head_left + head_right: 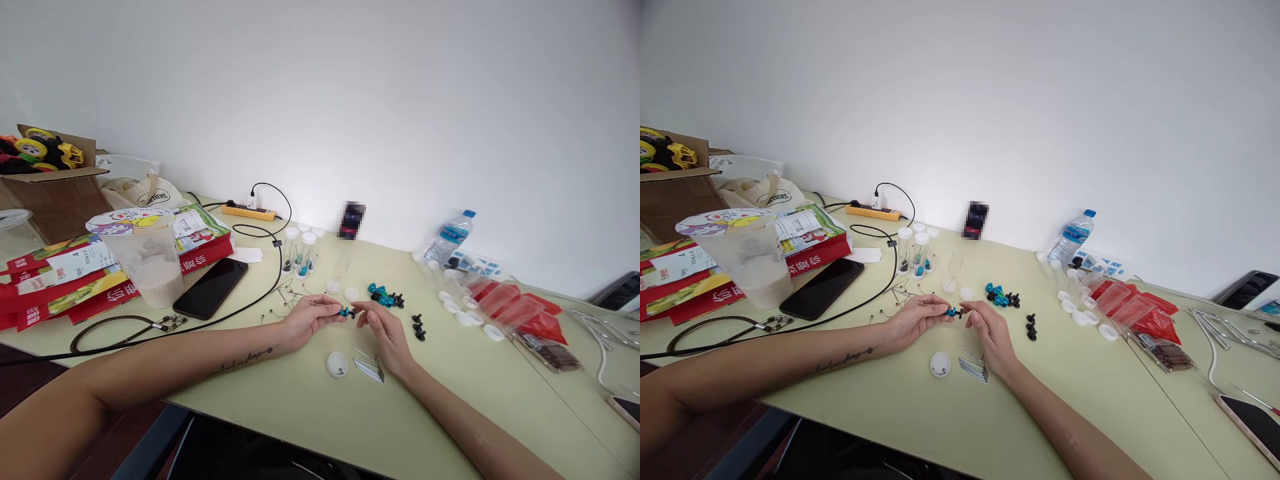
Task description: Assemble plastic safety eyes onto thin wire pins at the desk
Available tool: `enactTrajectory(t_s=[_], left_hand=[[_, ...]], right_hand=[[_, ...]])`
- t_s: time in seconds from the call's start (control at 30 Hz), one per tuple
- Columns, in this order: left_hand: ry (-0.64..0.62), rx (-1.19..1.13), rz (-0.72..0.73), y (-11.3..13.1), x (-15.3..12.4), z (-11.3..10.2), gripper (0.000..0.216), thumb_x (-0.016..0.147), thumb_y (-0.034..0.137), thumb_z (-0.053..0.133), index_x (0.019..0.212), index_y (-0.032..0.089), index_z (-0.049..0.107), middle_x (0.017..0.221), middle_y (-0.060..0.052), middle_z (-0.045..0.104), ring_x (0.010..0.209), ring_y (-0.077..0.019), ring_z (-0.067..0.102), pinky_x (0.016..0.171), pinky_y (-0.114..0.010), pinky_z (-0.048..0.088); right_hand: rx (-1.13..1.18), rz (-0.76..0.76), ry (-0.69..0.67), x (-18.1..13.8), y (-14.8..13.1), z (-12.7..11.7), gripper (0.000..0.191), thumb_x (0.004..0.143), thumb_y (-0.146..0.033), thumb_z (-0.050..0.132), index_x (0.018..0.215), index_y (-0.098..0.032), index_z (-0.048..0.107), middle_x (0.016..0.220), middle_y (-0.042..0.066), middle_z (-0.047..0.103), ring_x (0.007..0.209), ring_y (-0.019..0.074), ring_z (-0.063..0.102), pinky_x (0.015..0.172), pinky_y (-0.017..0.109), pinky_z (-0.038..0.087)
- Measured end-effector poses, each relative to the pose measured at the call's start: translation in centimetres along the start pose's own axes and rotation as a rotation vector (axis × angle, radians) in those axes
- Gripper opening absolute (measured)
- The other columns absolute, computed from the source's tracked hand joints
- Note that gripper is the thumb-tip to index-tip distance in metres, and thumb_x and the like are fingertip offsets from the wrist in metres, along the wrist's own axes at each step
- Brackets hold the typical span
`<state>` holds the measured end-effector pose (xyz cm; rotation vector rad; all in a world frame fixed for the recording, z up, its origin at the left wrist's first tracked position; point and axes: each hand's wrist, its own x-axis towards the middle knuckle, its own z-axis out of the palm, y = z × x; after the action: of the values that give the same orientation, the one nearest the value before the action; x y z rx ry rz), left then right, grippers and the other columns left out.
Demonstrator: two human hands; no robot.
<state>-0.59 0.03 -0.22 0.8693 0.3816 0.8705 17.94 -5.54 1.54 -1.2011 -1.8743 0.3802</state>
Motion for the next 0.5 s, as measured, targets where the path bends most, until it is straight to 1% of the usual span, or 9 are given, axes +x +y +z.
enactTrajectory(t_s=[0.1, 0.13, 0.3, 0.43, 0.5], left_hand=[[0.015, -0.007, -0.005, -0.12, 0.09, -0.05, 0.024, 0.062, 0.023, 0.075, 0.08, 0.009, 0.065, 0.082, -0.007, 0.066, 0.078, -0.0169, 0.065, 0.091, -0.033, 0.044], [0.022, -0.009, -0.011, -0.15, 0.12, -0.06, 0.024, 0.062, 0.023, 0.075, 0.08, 0.009, 0.065, 0.082, -0.007, 0.066, 0.077, -0.0164, 0.065, 0.09, -0.033, 0.044], [0.019, -0.013, 0.001, -0.23, 0.17, -0.06, 0.022, 0.064, 0.022, 0.075, 0.079, 0.009, 0.065, 0.083, -0.007, 0.066, 0.08, -0.0168, 0.064, 0.091, -0.033, 0.044], [0.015, -0.012, 0.009, -0.24, 0.13, -0.03, 0.022, 0.063, 0.023, 0.075, 0.078, 0.009, 0.065, 0.082, -0.006, 0.066, 0.079, -0.0166, 0.064, 0.09, -0.033, 0.044], [0.018, -0.014, 0.008, -0.21, 0.11, -0.03, 0.023, 0.062, 0.023, 0.075, 0.078, 0.01, 0.065, 0.082, -0.006, 0.066, 0.079, -0.0165, 0.064, 0.09, -0.033, 0.044]], right_hand=[[0.002, -0.002, -0.018, 0.0, 0.07, -0.02, 0.04, 0.094, -0.037, 0.029, 0.078, -0.018, 0.061, 0.081, 0.005, 0.061, 0.085, 0.0186, 0.058, 0.076, 0.03, 0.043], [0.0, 0.006, -0.023, 0.0, 0.07, -0.03, 0.04, 0.094, -0.036, 0.029, 0.077, -0.018, 0.06, 0.08, 0.005, 0.061, 0.084, 0.0182, 0.058, 0.075, 0.029, 0.043], [0.008, 0.019, -0.016, -0.05, -0.05, -0.08, 0.036, 0.094, -0.036, 0.027, 0.097, -0.019, 0.059, 0.081, 0.005, 0.061, 0.082, 0.0188, 0.057, 0.077, 0.032, 0.042], [0.018, 0.024, -0.036, -0.09, 0.03, -0.1, 0.04, 0.094, -0.037, 0.026, 0.086, -0.018, 0.061, 0.083, 0.006, 0.061, 0.084, 0.019, 0.057, 0.077, 0.031, 0.042], [0.008, 0.038, -0.038, -0.09, 0.08, -0.12, 0.039, 0.094, -0.037, 0.026, 0.09, -0.018, 0.061, 0.084, 0.005, 0.061, 0.08, 0.0181, 0.058, 0.075, 0.03, 0.042]])
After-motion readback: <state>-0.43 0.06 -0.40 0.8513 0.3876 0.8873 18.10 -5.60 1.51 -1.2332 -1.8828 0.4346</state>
